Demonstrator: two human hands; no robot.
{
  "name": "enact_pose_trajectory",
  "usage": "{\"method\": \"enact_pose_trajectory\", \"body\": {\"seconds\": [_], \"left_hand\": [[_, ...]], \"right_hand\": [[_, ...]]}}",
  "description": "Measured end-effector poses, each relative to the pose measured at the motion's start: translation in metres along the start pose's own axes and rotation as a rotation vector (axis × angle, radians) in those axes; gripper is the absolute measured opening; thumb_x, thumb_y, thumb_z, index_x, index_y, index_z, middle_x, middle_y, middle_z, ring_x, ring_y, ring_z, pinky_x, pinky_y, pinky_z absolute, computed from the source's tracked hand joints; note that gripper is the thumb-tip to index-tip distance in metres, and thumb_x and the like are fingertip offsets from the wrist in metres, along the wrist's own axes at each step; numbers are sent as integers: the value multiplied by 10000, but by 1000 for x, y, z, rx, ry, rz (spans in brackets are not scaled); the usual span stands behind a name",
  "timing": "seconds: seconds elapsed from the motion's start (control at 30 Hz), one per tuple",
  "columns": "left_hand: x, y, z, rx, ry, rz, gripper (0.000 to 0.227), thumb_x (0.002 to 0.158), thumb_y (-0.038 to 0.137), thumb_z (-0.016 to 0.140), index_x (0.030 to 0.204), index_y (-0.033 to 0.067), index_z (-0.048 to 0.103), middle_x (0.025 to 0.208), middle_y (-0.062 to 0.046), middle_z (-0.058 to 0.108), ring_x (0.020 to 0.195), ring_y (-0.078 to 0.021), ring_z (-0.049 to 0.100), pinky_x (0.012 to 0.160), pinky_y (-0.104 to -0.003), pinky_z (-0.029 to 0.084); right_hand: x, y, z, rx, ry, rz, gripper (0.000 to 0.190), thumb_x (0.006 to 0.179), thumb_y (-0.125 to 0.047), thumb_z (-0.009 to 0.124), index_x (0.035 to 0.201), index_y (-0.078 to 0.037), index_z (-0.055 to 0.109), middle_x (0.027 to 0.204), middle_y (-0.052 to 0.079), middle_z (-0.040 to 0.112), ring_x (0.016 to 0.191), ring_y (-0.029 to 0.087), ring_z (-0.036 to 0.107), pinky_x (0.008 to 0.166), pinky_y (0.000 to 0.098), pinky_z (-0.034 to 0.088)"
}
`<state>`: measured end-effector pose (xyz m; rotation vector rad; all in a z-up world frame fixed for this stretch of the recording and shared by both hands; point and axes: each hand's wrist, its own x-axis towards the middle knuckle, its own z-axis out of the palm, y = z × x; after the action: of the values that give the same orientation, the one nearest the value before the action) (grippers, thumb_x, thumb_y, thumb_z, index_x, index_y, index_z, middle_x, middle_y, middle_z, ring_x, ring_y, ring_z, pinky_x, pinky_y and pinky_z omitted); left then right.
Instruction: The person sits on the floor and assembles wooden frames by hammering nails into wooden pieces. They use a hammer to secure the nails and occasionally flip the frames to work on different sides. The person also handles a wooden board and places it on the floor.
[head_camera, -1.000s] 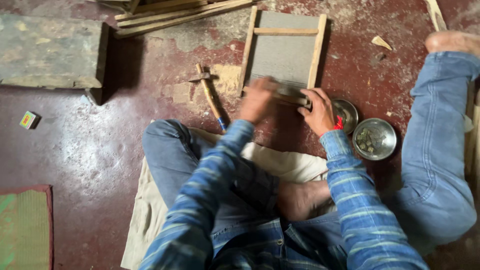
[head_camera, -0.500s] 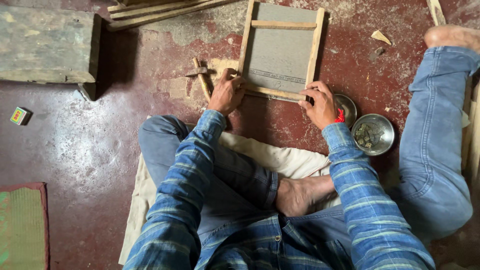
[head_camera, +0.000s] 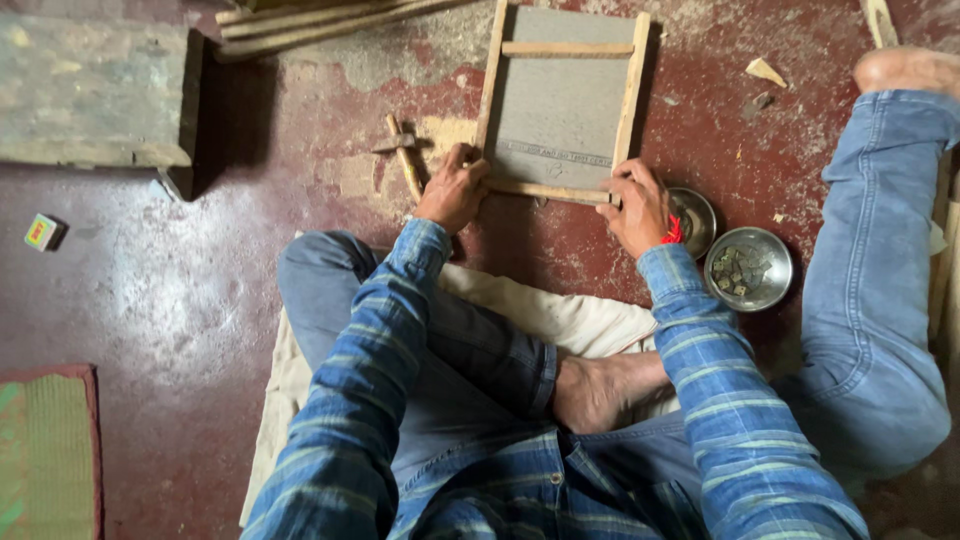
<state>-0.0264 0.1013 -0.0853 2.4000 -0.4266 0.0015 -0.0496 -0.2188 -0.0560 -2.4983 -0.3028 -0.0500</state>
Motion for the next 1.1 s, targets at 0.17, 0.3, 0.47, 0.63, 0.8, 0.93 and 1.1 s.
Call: {"method": "enact_pose_trajectory", "body": {"seconds": [0.17, 0.3, 0.47, 0.63, 0.8, 0.93, 1.1], "left_hand": [[0, 2, 3, 24, -23, -81, 226, 904, 100, 710, 1130, 99, 704, 1291, -175, 540, 1142, -386, 602, 942, -462, 538], [0, 1, 0, 55, 41, 1, 218, 866, 99, 738, 1082, 99, 714, 1273, -136, 597, 1174, -372, 622, 955, -442, 552], [3, 2, 1, 19, 48, -20, 217, 871, 97, 740, 1088, 98, 733, 1265, -147, 608, 1157, -364, 616, 956, -448, 541], [2, 0, 2, 35, 53, -13, 201, 846, 103, 755, 1047, 89, 748, 1235, -141, 617, 1170, -368, 603, 970, -455, 529], [5, 1, 0, 26, 37, -37, 151, 884, 105, 745, 1033, 94, 768, 1226, -126, 621, 1167, -351, 609, 963, -443, 533], [5, 1, 1, 10, 35, -51, 192, 861, 84, 747, 1052, 75, 766, 1227, -148, 611, 1142, -355, 605, 968, -444, 528], [4, 2, -2, 2, 57, -14, 231, 801, 63, 764, 1031, 78, 777, 1227, -142, 630, 1152, -359, 603, 986, -444, 522]], "right_hand": [[-2, 2, -6, 45, -11, -31, 276, 735, -21, 846, 986, -2, 733, 1200, 107, 633, 1023, 312, 664, 872, 426, 543], [-3, -3, -4, 29, 1, -12, 286, 732, -9, 842, 995, -7, 729, 1189, 111, 634, 1026, 329, 670, 864, 433, 543], [-5, -1, -10, 9, -15, -50, 328, 736, -29, 853, 1037, -2, 725, 1182, 119, 643, 1043, 350, 661, 863, 449, 528], [-6, 5, -3, 72, 32, -37, 247, 772, -47, 848, 1000, -13, 756, 1224, 119, 678, 1038, 320, 695, 882, 413, 559], [-5, 13, 1, 6, 0, -67, 240, 780, -32, 834, 1014, -5, 787, 1227, 138, 694, 1029, 326, 705, 889, 408, 575], [-6, 19, 3, -38, -33, -68, 244, 783, -30, 832, 1024, -4, 797, 1243, 146, 693, 1013, 330, 711, 891, 406, 583], [-6, 21, 6, -1, -31, -80, 247, 803, -5, 814, 1048, 15, 785, 1261, 164, 687, 1036, 333, 712, 899, 390, 590]]}}
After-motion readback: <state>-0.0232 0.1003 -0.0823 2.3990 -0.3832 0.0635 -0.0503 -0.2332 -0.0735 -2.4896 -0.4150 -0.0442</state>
